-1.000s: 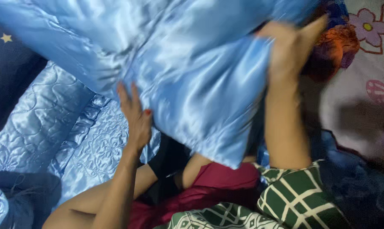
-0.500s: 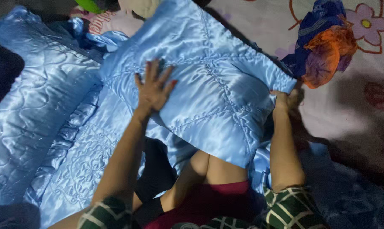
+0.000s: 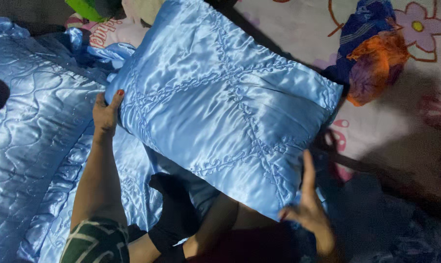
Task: The person puts a pillowcase on a pillow by inserting a smaller yellow pillow into a patterned case, smoothing it down, and then repeating the action with a second pink pillowcase.
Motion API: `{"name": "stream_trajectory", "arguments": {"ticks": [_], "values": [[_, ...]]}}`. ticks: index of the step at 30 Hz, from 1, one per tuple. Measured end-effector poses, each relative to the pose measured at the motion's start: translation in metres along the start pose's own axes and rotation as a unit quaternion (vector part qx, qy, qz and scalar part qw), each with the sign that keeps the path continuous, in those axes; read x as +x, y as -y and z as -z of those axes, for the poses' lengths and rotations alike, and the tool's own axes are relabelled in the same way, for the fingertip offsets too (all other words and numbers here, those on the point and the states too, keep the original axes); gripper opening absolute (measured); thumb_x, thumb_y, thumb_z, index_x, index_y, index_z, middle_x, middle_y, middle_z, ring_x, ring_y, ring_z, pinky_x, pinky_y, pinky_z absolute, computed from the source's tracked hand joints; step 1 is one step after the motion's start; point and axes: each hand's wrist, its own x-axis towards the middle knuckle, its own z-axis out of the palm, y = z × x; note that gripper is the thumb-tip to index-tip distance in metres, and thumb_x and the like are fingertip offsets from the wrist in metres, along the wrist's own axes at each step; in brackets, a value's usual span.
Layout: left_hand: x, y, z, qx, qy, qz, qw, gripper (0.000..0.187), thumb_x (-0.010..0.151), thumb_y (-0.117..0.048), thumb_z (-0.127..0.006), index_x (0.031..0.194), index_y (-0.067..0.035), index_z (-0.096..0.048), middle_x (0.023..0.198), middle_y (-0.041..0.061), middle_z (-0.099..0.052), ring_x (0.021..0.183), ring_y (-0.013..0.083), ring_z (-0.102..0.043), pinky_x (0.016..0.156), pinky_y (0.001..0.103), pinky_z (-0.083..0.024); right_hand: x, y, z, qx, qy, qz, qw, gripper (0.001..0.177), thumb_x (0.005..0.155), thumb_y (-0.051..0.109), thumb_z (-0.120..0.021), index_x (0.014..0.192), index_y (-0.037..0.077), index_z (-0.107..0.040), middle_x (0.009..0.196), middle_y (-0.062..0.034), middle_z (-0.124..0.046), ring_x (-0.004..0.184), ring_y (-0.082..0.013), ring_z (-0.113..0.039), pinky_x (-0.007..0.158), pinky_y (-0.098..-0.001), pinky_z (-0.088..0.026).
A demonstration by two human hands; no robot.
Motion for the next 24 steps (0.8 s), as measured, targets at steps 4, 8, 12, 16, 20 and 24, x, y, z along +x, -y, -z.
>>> {"name": "stream_trajectory", "arguments": {"ticks": [4,8,12,16,20,24], "values": [[-0.02,-0.046,-0.008,-0.013,-0.069,-0.057,0.996,0.039,0.098,-0.026,-0.081,0.11,0.007,-0.066,0.083,-0.001,-0.064,0.073,0.006,-0.053,0.062,0.026,-0.043,0.02,0.011,-0.021,-0.246,-0.052,0.08,0.965,0.124,0.064,0.034,-0.09,0.161,0.005,-0.017,0.162,-0.0198,-0.029,0.15,-0.0389,-0.03,0.121,-0.0549,-0.028],[-0.065,-0.153,0.024,-0.067,-0.05,-0.006,0.996,0.04,0.107,-0.028,-0.076,0.094,0.005,-0.059,0.066,-0.004,-0.053,0.054,0.0057,-0.043,0.049,0.029,-0.03,0.031,0.016,0.027,-0.082,-0.259,0.16,0.949,0.059,0.081,0.004,-0.075,0.137,0.005,-0.057,0.132,-0.0126,-0.061,0.112,-0.0206,-0.067,0.076,-0.0363,-0.064],[-0.112,-0.229,0.057,0.045,-0.048,-0.019,0.998,0.032,0.101,-0.034,-0.068,0.107,-0.003,-0.065,0.06,-0.002,-0.054,0.051,0.005,-0.046,0.047,0.027,-0.035,0.003,0.048,0.13,-0.296,-0.44,-0.028,0.847,0.035,0.104,0.019,-0.076,0.127,0.004,-0.057,0.109,-0.0133,-0.063,0.089,-0.0182,-0.06,0.083,-0.0332,-0.052],[-0.096,-0.157,0.014,0.171,0.106,0.01,0.98,0.057,0.099,-0.052,-0.052,0.11,0.001,-0.07,0.086,0.017,-0.059,0.083,0.0284,-0.052,0.073,0.041,-0.04,0.001,-0.026,0.177,-0.373,-0.21,0.016,0.904,0.035,0.098,0.007,-0.067,0.13,0.003,-0.054,0.118,-0.0102,-0.06,0.103,-0.0158,-0.064,0.092,-0.0319,-0.054],[-0.11,-0.073,-0.015,0.312,0.259,0.012,0.914,0.085,0.097,-0.07,-0.036,0.113,0.004,-0.075,0.112,0.037,-0.064,0.116,0.0517,-0.057,0.099,0.055,-0.044,-0.002,-0.096,0.193,-0.288,-0.088,-0.038,0.953,0.03,0.097,0.001,-0.064,0.126,0.003,-0.055,0.11,-0.0101,-0.062,0.102,-0.0172,-0.06,0.091,-0.0284,-0.049],[-0.095,-0.096,0.018,0.353,0.19,0.154,0.903,0.09,0.094,-0.072,-0.049,0.134,0.008,-0.056,0.137,0.036,-0.057,0.133,0.0458,-0.054,0.111,0.048,-0.041,0.016,-0.052,0.202,-0.279,-0.12,-0.188,0.934,0.033,0.101,0.02,-0.061,0.127,0.001,-0.056,0.11,-0.0123,-0.063,0.1,-0.0206,-0.06,0.088,-0.0337,-0.05]]}}
